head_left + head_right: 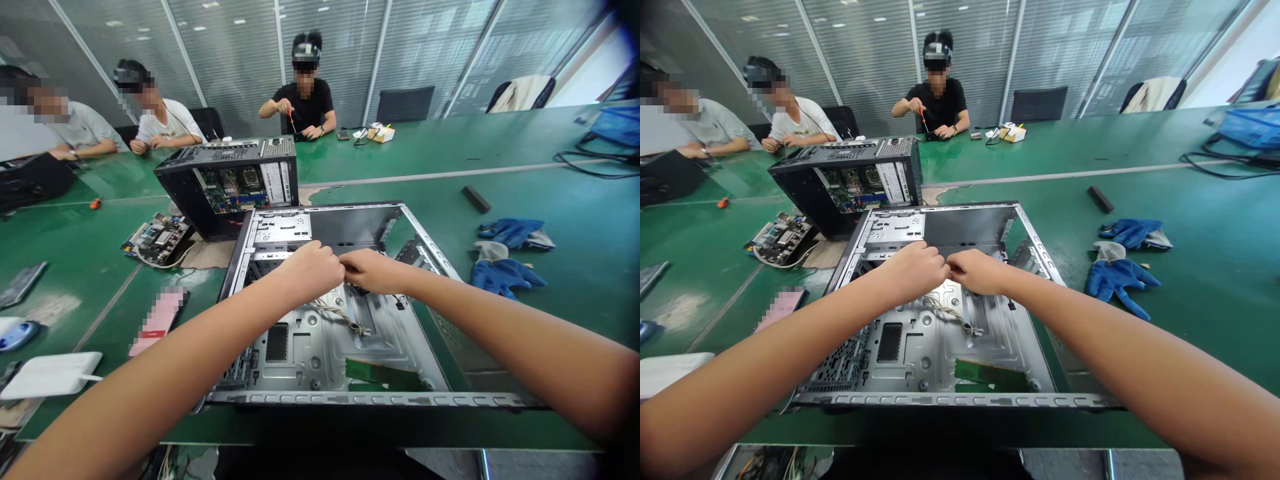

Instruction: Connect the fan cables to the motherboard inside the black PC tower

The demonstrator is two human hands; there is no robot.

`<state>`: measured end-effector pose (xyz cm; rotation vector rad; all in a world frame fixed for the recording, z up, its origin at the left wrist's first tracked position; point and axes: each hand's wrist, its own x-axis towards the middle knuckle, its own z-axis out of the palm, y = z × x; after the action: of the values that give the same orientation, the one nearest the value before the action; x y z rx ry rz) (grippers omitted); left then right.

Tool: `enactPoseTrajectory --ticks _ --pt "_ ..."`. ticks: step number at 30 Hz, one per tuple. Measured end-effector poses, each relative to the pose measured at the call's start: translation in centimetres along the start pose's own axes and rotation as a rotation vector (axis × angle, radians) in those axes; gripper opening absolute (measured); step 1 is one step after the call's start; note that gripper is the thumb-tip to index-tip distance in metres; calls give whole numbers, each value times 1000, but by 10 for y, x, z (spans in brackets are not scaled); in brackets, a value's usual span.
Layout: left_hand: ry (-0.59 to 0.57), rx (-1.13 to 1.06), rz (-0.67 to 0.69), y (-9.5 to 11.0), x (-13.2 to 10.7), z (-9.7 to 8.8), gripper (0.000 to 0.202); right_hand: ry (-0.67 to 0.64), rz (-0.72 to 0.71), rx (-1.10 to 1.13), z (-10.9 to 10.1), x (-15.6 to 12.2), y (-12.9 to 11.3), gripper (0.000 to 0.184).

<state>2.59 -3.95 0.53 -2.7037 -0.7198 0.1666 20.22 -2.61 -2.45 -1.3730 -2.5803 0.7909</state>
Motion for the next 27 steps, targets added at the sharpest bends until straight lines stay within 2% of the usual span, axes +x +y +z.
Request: enactPoseTrajectory --ticks 5,8,16,23,27 --pt "-157 -65 -134 5 2 -19 13 -25 -47 21 -3 -3 -3 14" --pt "-141 -72 -114 4 1 -19 13 -31 -53 16 -3 -4 -3 15" --pt "-57 -92 -6 -6 -5 1 14 -50 -17 34 -4 -3 -1 15" --pt "-152 -154 -23 -12 -2 -2 15 -153 22 171 -9 -4 -1 9" --pt "-147 -202 -54 -16 -4 -7 17 -224 8 308 -13 -6 -1 9"
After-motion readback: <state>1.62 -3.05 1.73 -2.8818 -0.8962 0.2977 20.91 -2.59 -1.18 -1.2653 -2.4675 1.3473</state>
